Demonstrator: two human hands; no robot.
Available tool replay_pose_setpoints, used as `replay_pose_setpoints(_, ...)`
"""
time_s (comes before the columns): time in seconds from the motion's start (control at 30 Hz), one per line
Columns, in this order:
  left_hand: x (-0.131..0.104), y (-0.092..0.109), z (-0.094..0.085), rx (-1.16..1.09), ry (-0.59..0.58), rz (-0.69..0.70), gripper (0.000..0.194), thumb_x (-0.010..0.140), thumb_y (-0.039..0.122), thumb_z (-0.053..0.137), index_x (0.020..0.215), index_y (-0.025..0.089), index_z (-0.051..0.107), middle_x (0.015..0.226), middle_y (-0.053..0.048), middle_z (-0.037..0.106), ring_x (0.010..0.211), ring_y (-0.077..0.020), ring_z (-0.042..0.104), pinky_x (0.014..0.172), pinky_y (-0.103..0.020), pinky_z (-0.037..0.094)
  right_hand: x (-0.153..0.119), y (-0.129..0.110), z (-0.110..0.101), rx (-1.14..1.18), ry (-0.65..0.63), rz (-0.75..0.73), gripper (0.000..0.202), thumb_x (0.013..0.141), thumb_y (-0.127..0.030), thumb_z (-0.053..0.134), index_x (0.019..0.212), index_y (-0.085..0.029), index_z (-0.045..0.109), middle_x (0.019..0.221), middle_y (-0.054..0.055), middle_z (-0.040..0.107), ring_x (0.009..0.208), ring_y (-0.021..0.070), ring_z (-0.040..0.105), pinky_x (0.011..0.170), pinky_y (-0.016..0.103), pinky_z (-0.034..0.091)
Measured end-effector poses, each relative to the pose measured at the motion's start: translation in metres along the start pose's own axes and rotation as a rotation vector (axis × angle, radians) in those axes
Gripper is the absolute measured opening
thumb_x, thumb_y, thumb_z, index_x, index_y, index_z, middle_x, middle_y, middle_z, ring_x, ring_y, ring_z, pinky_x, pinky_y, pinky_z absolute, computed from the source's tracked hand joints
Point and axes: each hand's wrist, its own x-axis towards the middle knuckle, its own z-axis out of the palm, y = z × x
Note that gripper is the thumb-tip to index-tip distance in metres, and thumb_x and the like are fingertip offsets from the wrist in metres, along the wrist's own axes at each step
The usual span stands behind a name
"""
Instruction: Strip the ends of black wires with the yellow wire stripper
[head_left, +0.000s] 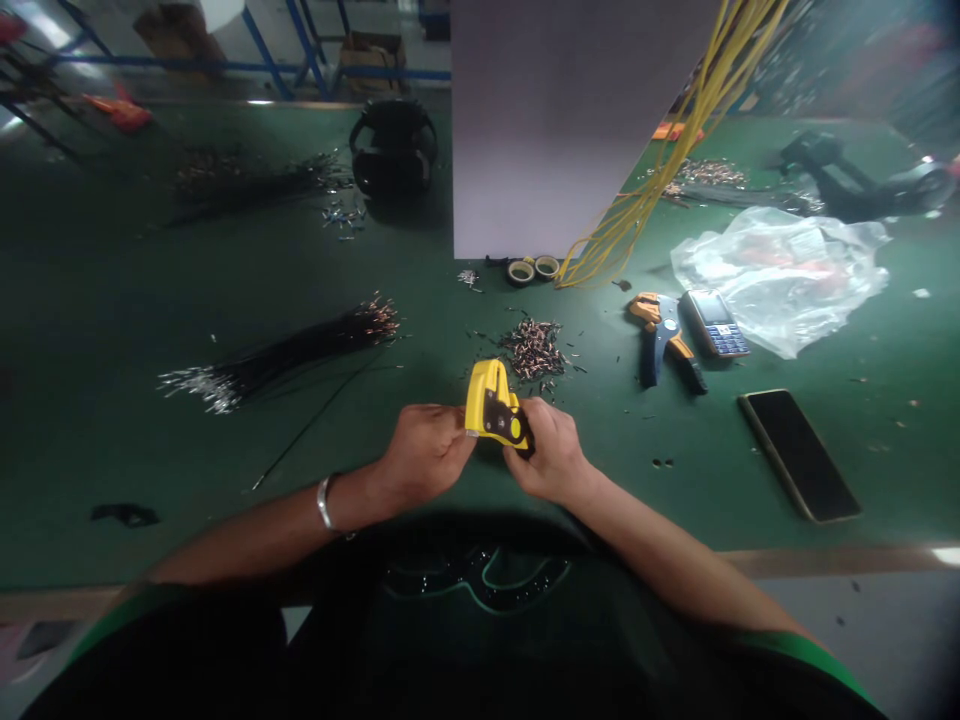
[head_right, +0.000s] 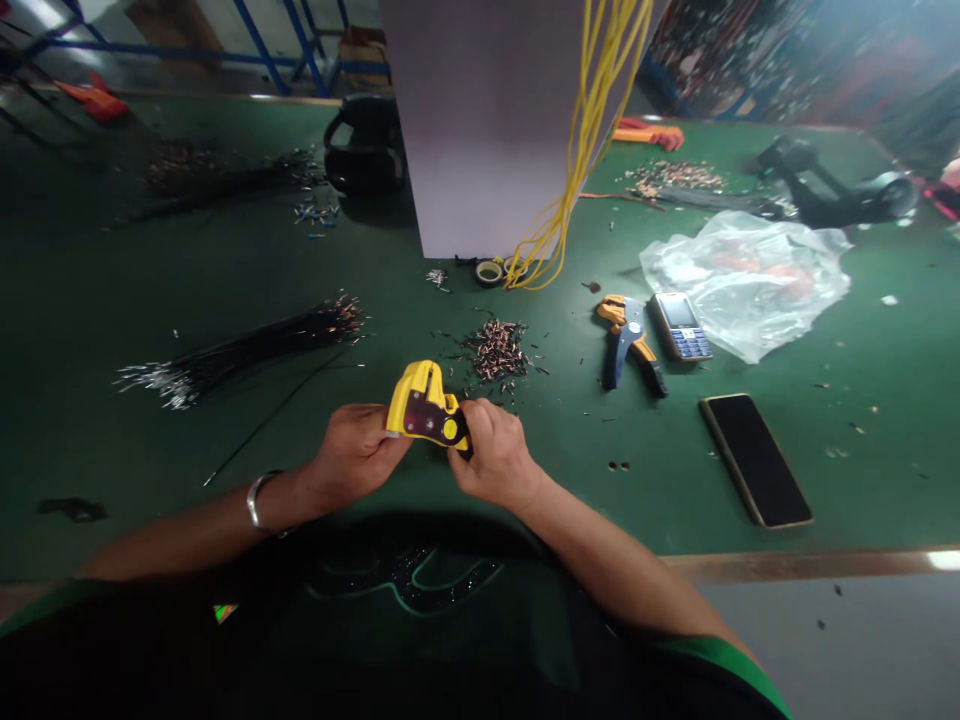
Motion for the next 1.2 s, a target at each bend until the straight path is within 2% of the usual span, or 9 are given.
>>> replay_pose_setpoints(0.2, 0.001, -0.001, 0.001, -0.03, -0.016, -0.027, 0.027, 0.076, 0.003, 0.045, 0.053, 0.018, 0.043, 0.044, 0.006, 0.045, 0.04, -0.0062, 0.041, 0.044, -0.021, 0.03, -0.001, -0.001, 0.002, 0.005, -0.006, 0.049, 0.027, 0.071, -0.018, 0.049, 0.097, -0.019, 0.043, 0.074, 0.004, 0.056, 0.063, 0.0201, 0.056, 0.055, 0.031, 0.046)
replay_pose_setpoints(0.5, 0.0, -0.002, 0.001, -0.065, -0.027, -0.084, 0.025, 0.074, 0.003, 0.045, 0.053, 0.017, 0.047, 0.045, 0.006, 0.047, 0.04, -0.0055, 0.042, 0.043, -0.019, 0.031, -0.003, 0.002, 0.002, 0.002, -0.012, 0.044, 0.027, 0.071, -0.018, 0.05, 0.098, -0.019, 0.044, 0.073, 0.004, 0.058, 0.061, 0.0196, 0.057, 0.055, 0.03, 0.047)
replay_pose_setpoints(0.77, 0.002, -0.001, -0.001, -0.051, -0.059, -0.151, 0.027, 0.079, 0.007, 0.048, 0.055, 0.016, 0.054, 0.047, 0.004, 0.053, 0.041, -0.0051, 0.045, 0.044, -0.018, 0.034, -0.003, 0.001, 0.003, 0.023, -0.039, 0.13, 0.025, 0.07, -0.019, 0.05, 0.095, -0.02, 0.046, 0.069, 0.002, 0.058, 0.059, 0.0183, 0.056, 0.057, 0.03, 0.046)
replay_pose_setpoints(0.83, 0.001, -0.001, -0.002, -0.075, -0.09, -0.202, 0.023, 0.082, 0.01, 0.05, 0.062, 0.016, 0.061, 0.051, 0.004, 0.059, 0.043, -0.0053, 0.048, 0.045, -0.018, 0.036, -0.002, 0.001, 0.003, 0.059, -0.046, 0.177, 0.022, 0.069, -0.018, 0.05, 0.091, -0.021, 0.046, 0.066, 0.0, 0.056, 0.056, 0.0169, 0.054, 0.055, 0.028, 0.044)
replay_pose_setpoints(0.9, 0.001, -0.001, -0.002, -0.112, -0.115, -0.251, 0.017, 0.083, 0.013, 0.053, 0.08, 0.016, 0.069, 0.059, 0.002, 0.065, 0.045, -0.006, 0.051, 0.047, -0.018, 0.039, -0.001, 0.001, 0.003, 0.12, -0.058, 0.254, 0.019, 0.069, -0.018, 0.05, 0.087, -0.021, 0.046, 0.063, -0.001, 0.054, 0.052, 0.015, 0.051, 0.052, 0.026, 0.042)
replay_pose_setpoints(1.0, 0.001, -0.002, -0.002, -0.159, -0.15, -0.355, 0.024, 0.083, 0.017, 0.056, 0.102, 0.017, 0.07, 0.07, 0.0, 0.072, 0.051, -0.0083, 0.058, 0.051, -0.02, 0.045, 0.001, 0.001, 0.002, 0.258, -0.087, 0.395, 0.013, 0.069, -0.019, 0.052, 0.081, -0.021, 0.047, 0.061, -0.003, 0.054, 0.05, 0.0129, 0.049, 0.051, 0.025, 0.041)
replay_pose_setpoints(1.1, 0.003, -0.006, -0.001, -0.245, -0.201, -0.486, 0.023, 0.084, 0.022, 0.056, 0.099, 0.016, 0.072, 0.082, -0.004, 0.075, 0.063, -0.0119, 0.066, 0.059, -0.023, 0.051, 0.003, 0.002, 0.001, 0.428, -0.11, 0.523, 0.01, 0.069, -0.019, 0.054, 0.078, -0.02, 0.049, 0.061, -0.003, 0.054, 0.053, 0.0124, 0.05, 0.052, 0.025, 0.043)
replay_pose_setpoints(1.2, 0.005, -0.011, 0.002, -0.334, -0.223, -0.556, 0.023, 0.084, 0.022, 0.055, 0.097, 0.016, 0.073, 0.092, -0.006, 0.076, 0.076, -0.0141, 0.068, 0.068, -0.025, 0.053, 0.006, 0.004, 0.001, 0.668, -0.142, 0.671, 0.012, 0.069, -0.019, 0.056, 0.079, -0.02, 0.05, 0.057, -0.005, 0.051, 0.045, 0.01, 0.047, 0.046, 0.024, 0.041)
